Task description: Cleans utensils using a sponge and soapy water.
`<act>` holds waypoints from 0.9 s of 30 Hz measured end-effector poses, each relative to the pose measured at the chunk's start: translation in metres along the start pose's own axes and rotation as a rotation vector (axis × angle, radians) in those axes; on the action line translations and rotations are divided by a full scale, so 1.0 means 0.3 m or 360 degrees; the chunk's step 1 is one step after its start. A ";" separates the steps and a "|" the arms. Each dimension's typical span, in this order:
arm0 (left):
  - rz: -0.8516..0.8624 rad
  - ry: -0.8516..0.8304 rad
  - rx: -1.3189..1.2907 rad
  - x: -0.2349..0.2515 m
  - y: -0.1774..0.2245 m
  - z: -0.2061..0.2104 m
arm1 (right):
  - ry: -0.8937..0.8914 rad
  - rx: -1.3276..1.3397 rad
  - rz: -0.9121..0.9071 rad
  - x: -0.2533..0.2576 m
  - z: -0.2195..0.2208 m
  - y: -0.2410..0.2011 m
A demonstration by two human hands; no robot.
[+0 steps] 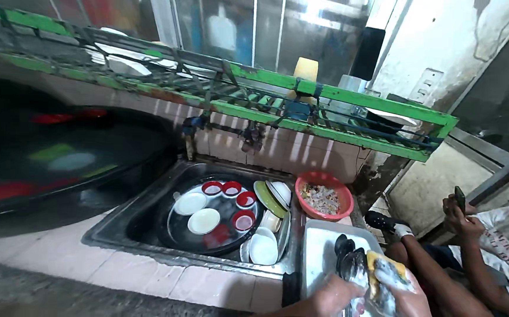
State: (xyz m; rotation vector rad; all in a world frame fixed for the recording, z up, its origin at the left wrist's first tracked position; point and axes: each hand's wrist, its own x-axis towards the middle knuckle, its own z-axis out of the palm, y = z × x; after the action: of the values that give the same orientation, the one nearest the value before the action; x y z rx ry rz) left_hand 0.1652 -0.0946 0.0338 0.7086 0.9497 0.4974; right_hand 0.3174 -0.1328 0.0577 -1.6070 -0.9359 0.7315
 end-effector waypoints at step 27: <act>-0.0017 0.0317 0.0127 0.002 0.016 -0.016 | -0.0116 -0.0664 -0.0475 -0.039 0.107 0.121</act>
State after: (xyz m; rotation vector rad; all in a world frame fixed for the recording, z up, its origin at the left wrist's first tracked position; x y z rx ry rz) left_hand 0.1609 -0.0893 0.0350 0.7348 1.1643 0.5297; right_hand 0.2918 -0.1311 0.0151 -1.7490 -1.4161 0.4037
